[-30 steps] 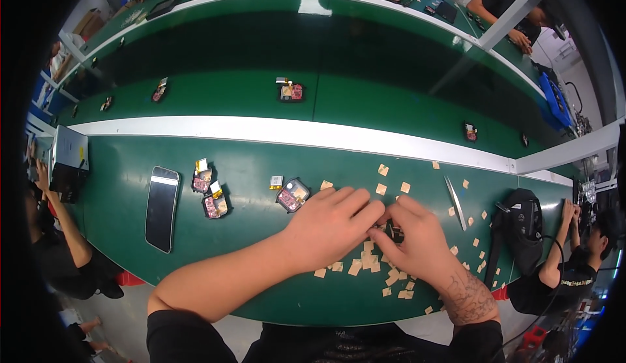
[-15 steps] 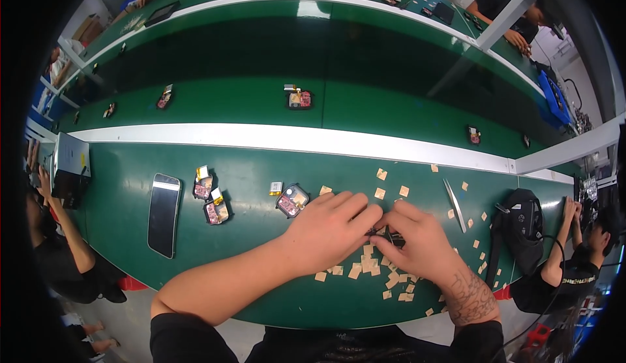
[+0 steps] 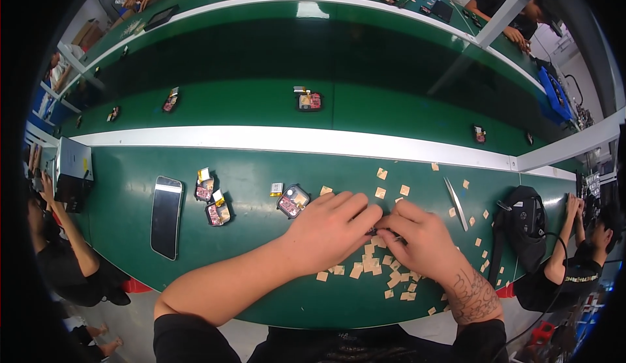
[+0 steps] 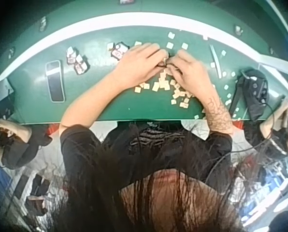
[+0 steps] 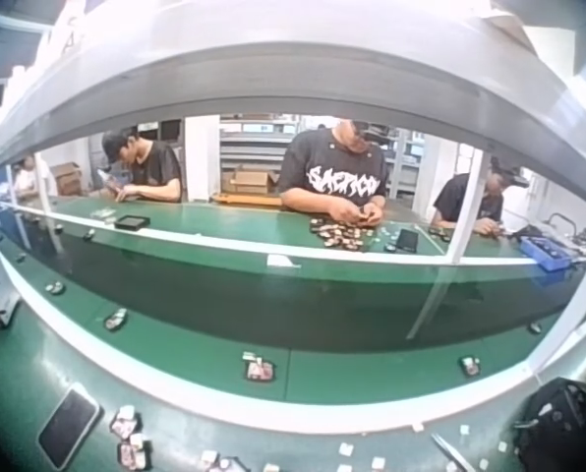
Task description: The person is manually assembling small electronic components, specifically attaching small stickers or insulation pads to electronic modules.
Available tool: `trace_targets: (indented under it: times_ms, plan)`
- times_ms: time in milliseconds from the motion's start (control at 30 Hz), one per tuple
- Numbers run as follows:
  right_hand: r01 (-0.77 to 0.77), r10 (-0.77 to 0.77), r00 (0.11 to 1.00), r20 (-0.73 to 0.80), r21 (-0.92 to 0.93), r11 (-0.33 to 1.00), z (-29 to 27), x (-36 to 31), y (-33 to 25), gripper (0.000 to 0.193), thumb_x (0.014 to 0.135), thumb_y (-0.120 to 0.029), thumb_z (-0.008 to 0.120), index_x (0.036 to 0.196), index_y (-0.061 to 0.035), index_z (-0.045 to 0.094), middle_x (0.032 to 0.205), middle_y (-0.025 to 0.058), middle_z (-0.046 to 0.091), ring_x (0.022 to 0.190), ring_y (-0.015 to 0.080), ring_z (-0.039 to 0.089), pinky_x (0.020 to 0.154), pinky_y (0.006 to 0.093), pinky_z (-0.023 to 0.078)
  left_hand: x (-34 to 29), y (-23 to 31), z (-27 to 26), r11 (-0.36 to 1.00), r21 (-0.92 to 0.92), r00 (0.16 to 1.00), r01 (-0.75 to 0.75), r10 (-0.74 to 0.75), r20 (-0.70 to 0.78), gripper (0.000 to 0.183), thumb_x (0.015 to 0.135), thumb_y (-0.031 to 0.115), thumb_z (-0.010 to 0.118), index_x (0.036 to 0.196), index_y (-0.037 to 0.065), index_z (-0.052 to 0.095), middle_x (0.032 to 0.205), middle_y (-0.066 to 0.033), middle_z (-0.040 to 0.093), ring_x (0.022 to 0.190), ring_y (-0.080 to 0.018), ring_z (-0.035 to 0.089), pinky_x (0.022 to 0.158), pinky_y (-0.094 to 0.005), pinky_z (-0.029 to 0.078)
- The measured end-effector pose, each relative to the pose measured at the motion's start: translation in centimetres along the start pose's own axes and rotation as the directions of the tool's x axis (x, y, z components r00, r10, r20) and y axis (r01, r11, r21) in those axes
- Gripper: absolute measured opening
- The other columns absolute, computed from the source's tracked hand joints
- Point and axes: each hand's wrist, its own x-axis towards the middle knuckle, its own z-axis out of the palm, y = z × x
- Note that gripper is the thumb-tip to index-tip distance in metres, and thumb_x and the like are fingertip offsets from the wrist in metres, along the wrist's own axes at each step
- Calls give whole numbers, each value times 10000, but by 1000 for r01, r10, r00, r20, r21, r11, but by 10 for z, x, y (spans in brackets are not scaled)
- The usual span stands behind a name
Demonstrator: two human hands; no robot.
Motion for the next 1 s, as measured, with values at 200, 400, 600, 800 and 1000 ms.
trace_targets:
  times_ms: [200,400,600,800,1000]
  plan:
    - [14,-13,1000,5,-18,1000,5,0,4,109,944,-95,766,1019,-65,692,955,63,594,695,295,692,603,399,594,1,0,0,1000,-5,1000,-7,7,12,365,844,183,861,1123,104,640,1017,-69,584,888,-281,657,754,-415,544]
    - [-8,8,1000,-9,-6,1000,3,1,-1,116,950,-93,755,1031,-65,677,954,71,586,697,307,687,611,419,591,0,0,-1,1000,-20,1000,-7,7,2,357,855,181,856,1124,101,634,1008,-68,581,884,-282,657,749,-416,544]
    - [-41,41,999,-4,-20,999,-1,-2,0,117,944,-93,759,1047,-55,718,944,79,584,697,308,680,614,426,578,0,1,0,1000,-2,1000,0,0,-2,346,858,184,856,1119,100,645,1003,-70,584,886,-283,661,749,-415,542]
    - [-71,72,996,53,-28,997,-7,-6,-5,190,939,-70,758,1126,-39,767,934,91,605,731,320,697,632,430,584,0,2,1,1000,5,1000,17,-17,-17,362,858,187,859,1145,103,654,1013,-69,600,892,-285,676,757,-422,544]
    - [-103,95,992,87,100,990,-6,-5,-1,201,933,-61,778,1132,-28,772,944,104,665,753,338,708,649,427,587,-3,4,1,998,-11,998,64,-64,20,385,846,171,870,1161,109,656,1012,-72,600,931,-290,697,783,-427,561]
